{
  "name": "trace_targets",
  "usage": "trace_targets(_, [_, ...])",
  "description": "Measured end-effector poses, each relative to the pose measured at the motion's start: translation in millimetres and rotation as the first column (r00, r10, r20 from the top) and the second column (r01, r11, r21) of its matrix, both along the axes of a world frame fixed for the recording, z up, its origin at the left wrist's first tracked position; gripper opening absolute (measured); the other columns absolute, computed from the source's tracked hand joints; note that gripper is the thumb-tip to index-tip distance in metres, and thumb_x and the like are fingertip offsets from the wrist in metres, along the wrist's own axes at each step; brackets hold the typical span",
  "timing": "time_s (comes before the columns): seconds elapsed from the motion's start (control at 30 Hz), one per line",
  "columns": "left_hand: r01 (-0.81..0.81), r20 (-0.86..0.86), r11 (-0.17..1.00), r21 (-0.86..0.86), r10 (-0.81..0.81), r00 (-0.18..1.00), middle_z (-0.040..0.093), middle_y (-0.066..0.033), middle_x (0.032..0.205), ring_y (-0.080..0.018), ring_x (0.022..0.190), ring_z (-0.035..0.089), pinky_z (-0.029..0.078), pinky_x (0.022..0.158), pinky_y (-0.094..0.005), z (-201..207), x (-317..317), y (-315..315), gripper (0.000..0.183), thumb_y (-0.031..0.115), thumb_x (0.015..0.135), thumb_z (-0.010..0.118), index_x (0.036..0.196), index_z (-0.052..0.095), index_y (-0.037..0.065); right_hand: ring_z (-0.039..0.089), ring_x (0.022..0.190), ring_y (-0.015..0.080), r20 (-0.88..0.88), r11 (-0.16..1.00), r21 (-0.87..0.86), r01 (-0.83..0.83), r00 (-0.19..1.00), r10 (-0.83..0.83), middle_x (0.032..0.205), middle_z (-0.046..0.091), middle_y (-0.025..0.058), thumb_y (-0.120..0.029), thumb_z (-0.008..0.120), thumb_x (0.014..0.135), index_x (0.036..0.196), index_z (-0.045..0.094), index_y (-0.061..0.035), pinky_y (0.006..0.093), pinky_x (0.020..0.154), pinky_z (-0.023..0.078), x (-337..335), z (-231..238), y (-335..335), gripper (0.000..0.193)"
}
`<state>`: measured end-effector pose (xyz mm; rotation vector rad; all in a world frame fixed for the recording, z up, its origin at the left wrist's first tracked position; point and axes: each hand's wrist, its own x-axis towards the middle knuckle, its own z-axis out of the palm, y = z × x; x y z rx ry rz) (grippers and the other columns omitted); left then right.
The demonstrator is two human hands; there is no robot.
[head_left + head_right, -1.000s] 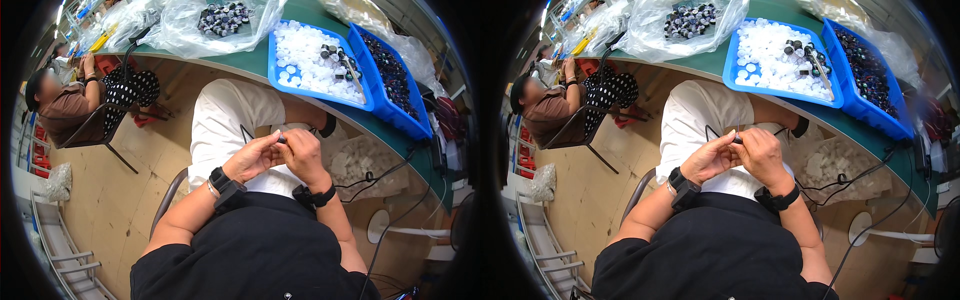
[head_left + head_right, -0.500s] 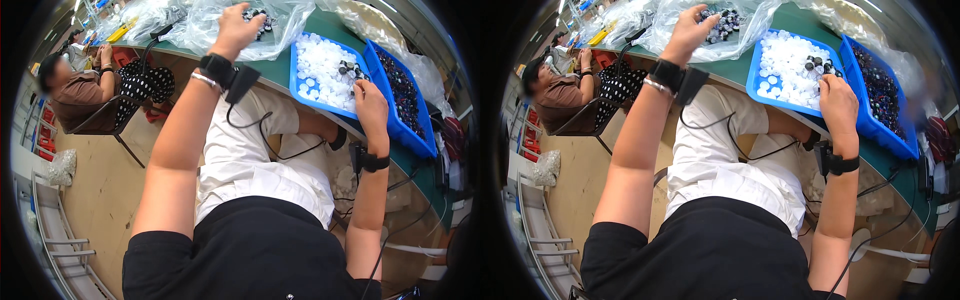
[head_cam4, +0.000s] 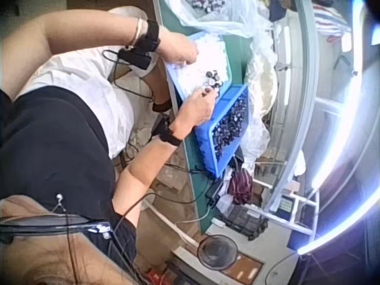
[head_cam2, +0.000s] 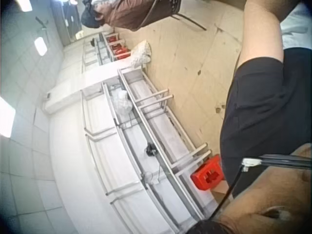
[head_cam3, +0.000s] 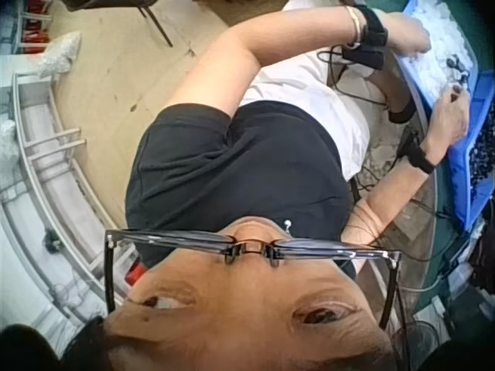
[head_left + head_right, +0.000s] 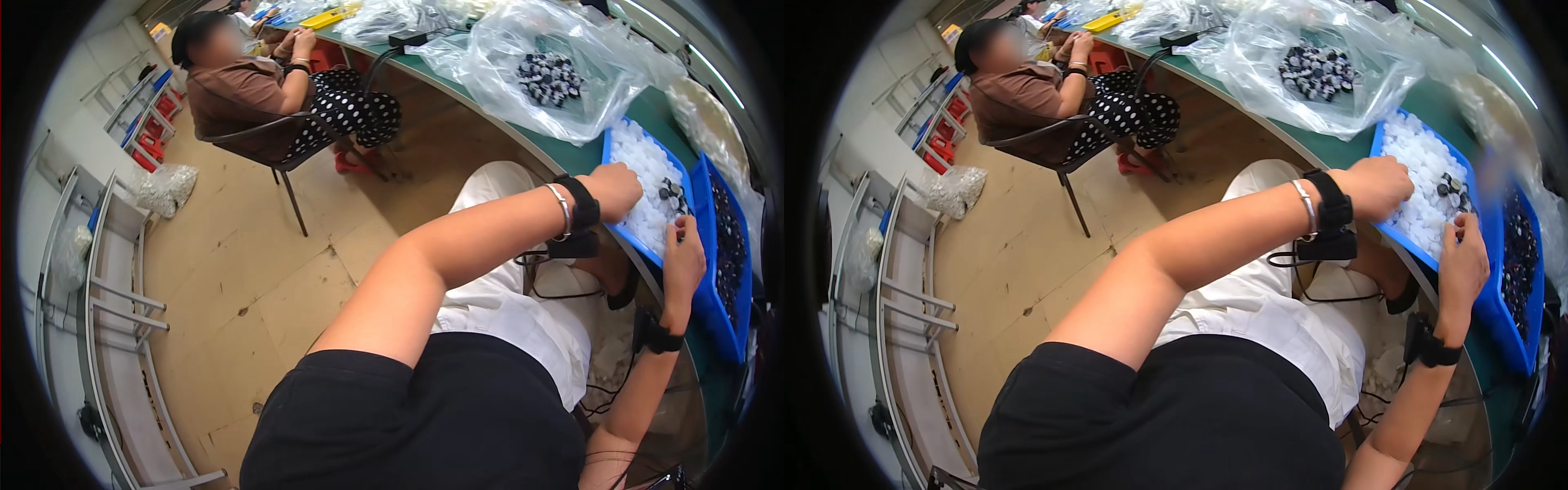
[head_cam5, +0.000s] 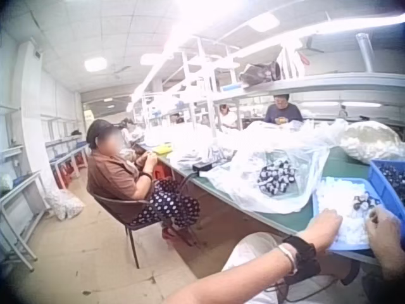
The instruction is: The person repeatedly picks small white plastic caps and dark cylindrical components from blue trays, fits the components into the caps, and places the assembled units back into the trays. The process is continuous and repetitive, with the person handling items one at a time.
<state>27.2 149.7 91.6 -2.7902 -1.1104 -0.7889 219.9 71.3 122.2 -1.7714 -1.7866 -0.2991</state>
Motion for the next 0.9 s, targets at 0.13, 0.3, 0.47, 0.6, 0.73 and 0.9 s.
trace_targets(0.13, [-0.048, -0.073, 0.998, -0.027, 0.046, 0.996, 0.067, -0.0185, 0.086, -0.0345, 0.089, 0.061, 0.050, 0.080, -0.0405, 5, -2, 0, 0.013, 0.013, 0.074, 0.064, 0.078, 0.070, 0.002, 0.062, 0.085, 0.0266, -0.059, 0.970, 0.183, -0.158, 0.983, 0.171, 0.098, 0.063, 0.0122, -0.016, 0.057, 0.091, 0.112, 0.060, -0.0069, 0.0361, 0.074, 0.048, -2, -5, 3, 0.023])
trace_targets(0.3, [0.001, -0.145, 0.998, -0.062, -0.010, 0.989, 0.066, -0.0186, 0.090, -0.0358, 0.090, 0.060, 0.049, 0.081, -0.0405, 6, -2, 4, 0.014, 0.010, 0.075, 0.061, 0.080, 0.071, 0.001, 0.060, 0.086, 0.0217, 0.012, 0.872, 0.378, -0.311, 0.943, 0.332, 0.102, 0.061, 0.0118, -0.008, 0.055, 0.094, 0.119, 0.060, -0.0022, 0.0311, 0.077, 0.049, 8, -11, 11, 0.026])
trace_targets(0.47, [0.020, -0.086, 0.997, -0.079, -0.027, 0.996, 0.065, -0.0184, 0.099, -0.0363, 0.095, 0.058, 0.048, 0.080, -0.0407, 4, -5, 6, 0.017, 0.005, 0.073, 0.060, 0.087, 0.070, 0.006, 0.058, 0.084, 0.0120, -0.321, 0.883, 0.345, -0.320, 0.843, 0.431, 0.099, 0.060, 0.0062, -0.007, 0.057, 0.094, 0.114, 0.060, -0.0002, 0.0250, 0.077, 0.048, 16, -16, 15, 0.021])
trace_targets(0.6, [0.018, -0.023, 0.997, -0.068, -0.020, 1.000, 0.063, -0.0176, 0.098, -0.0370, 0.095, 0.058, 0.048, 0.079, -0.0415, 3, -7, 6, 0.016, 0.003, 0.072, 0.061, 0.086, 0.068, 0.007, 0.058, 0.084, 0.0098, -0.553, 0.875, 0.345, -0.341, 0.679, 0.483, 0.099, 0.061, 0.0059, -0.009, 0.057, 0.096, 0.109, 0.059, 0.0008, 0.0253, 0.076, 0.050, 37, -26, 26, 0.016])
trace_targets(0.73, [0.049, 0.139, 0.987, -0.156, -0.027, 0.990, 0.061, -0.0172, 0.093, -0.0355, 0.092, 0.058, 0.048, 0.079, -0.0412, 8, -14, 0, 0.006, 0.007, 0.077, 0.064, 0.083, 0.066, 0.006, 0.060, 0.081, 0.0102, -0.645, 0.826, 0.466, -0.316, 0.518, 0.562, 0.096, 0.061, 0.0061, -0.013, 0.055, 0.097, 0.108, 0.057, 0.0004, 0.0247, 0.074, 0.051, 26, -21, 18, 0.017])
trace_targets(0.9, [-0.007, 0.442, 0.988, -0.157, 0.077, 0.894, 0.061, -0.0174, 0.090, -0.0338, 0.087, 0.060, 0.048, 0.077, -0.0410, 7, -8, -3, 0.008, 0.012, 0.079, 0.068, 0.083, 0.066, 0.005, 0.061, 0.076, 0.0098, -0.756, 0.864, 0.394, -0.314, 0.423, 0.499, 0.094, 0.060, 0.0045, -0.021, 0.051, 0.099, 0.104, 0.057, -0.0005, 0.0232, 0.071, 0.051, 13, 1, -4, 0.021])
